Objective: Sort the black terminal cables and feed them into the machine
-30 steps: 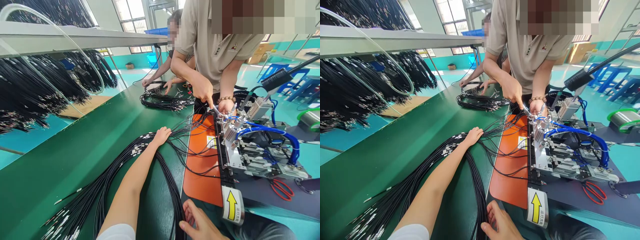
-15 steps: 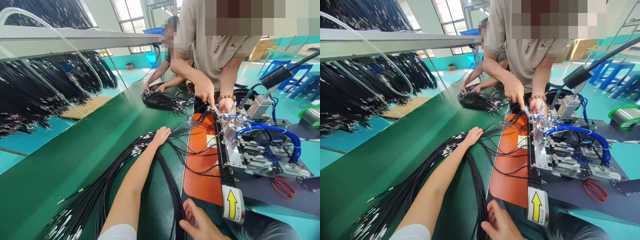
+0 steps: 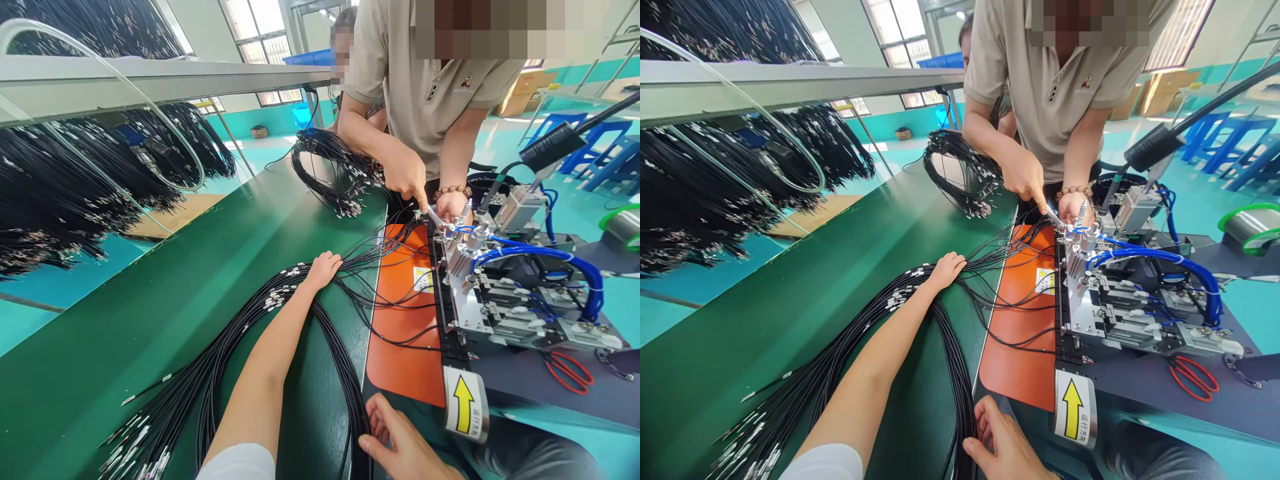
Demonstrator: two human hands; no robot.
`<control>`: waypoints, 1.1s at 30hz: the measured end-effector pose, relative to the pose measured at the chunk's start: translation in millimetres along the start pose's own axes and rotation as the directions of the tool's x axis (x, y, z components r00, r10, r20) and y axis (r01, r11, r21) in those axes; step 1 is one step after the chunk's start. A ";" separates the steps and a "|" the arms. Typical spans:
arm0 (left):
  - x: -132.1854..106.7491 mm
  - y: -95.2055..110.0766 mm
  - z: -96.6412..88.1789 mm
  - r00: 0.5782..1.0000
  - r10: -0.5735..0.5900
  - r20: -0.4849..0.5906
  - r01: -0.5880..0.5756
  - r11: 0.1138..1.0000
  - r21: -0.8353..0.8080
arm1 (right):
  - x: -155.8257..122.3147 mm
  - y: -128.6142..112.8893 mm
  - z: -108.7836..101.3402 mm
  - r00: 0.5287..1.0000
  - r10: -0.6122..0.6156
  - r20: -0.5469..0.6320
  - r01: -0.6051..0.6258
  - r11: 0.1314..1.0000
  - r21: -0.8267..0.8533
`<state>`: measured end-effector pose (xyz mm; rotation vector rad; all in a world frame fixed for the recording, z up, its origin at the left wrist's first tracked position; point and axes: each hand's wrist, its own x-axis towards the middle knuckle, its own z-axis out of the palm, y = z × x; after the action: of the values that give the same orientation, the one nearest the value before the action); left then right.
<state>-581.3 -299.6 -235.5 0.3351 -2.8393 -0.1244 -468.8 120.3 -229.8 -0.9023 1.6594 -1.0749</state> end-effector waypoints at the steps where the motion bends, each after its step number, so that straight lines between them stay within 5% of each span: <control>1: 0.0 0.7 -0.4 1.000 -0.003 0.003 0.003 1.000 0.000 | -0.2 0.2 0.1 1.000 0.000 -0.002 0.000 1.000 -0.001; 12: -0.4 7.5 -9.9 1.000 -0.001 0.018 0.001 1.000 0.007 | -1.5 -3.2 -0.6 1.000 -0.001 0.001 0.001 1.000 -0.016; 19: -7.5 34.5 -28.4 0.997 -0.076 0.032 0.075 0.997 0.029 | -4.7 2.9 3.6 1.000 -0.007 -0.014 0.006 0.999 -0.049; 22: -21.5 12.8 -53.5 0.980 -0.187 0.064 0.185 0.982 0.033 | -3.6 14.2 7.7 1.000 -0.025 -0.019 0.024 0.998 -0.050; 25: -68.6 -40.1 -97.1 0.922 -0.348 0.171 0.347 0.937 0.040 | -1.3 23.3 9.7 0.999 -0.039 0.008 0.039 0.999 -0.018; 28: -148.4 -90.8 -143.9 0.783 -0.502 0.366 0.514 0.855 0.073 | -0.6 28.1 9.4 0.999 -0.049 0.019 0.048 0.999 0.019; 31: -230.8 -115.9 -174.9 0.631 -0.591 0.502 0.631 0.768 0.111 | 0.0 30.9 8.5 0.998 -0.063 0.012 0.062 0.997 0.045; 33: -272.9 -118.9 -184.7 0.575 -0.614 0.541 0.670 0.732 0.118 | 1.2 32.0 8.0 0.998 -0.067 0.001 0.067 0.996 0.052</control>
<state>-248.3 -359.1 -144.6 1.5494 -3.0529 -0.6018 -464.4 128.4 -261.5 -0.9312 1.6015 -1.1561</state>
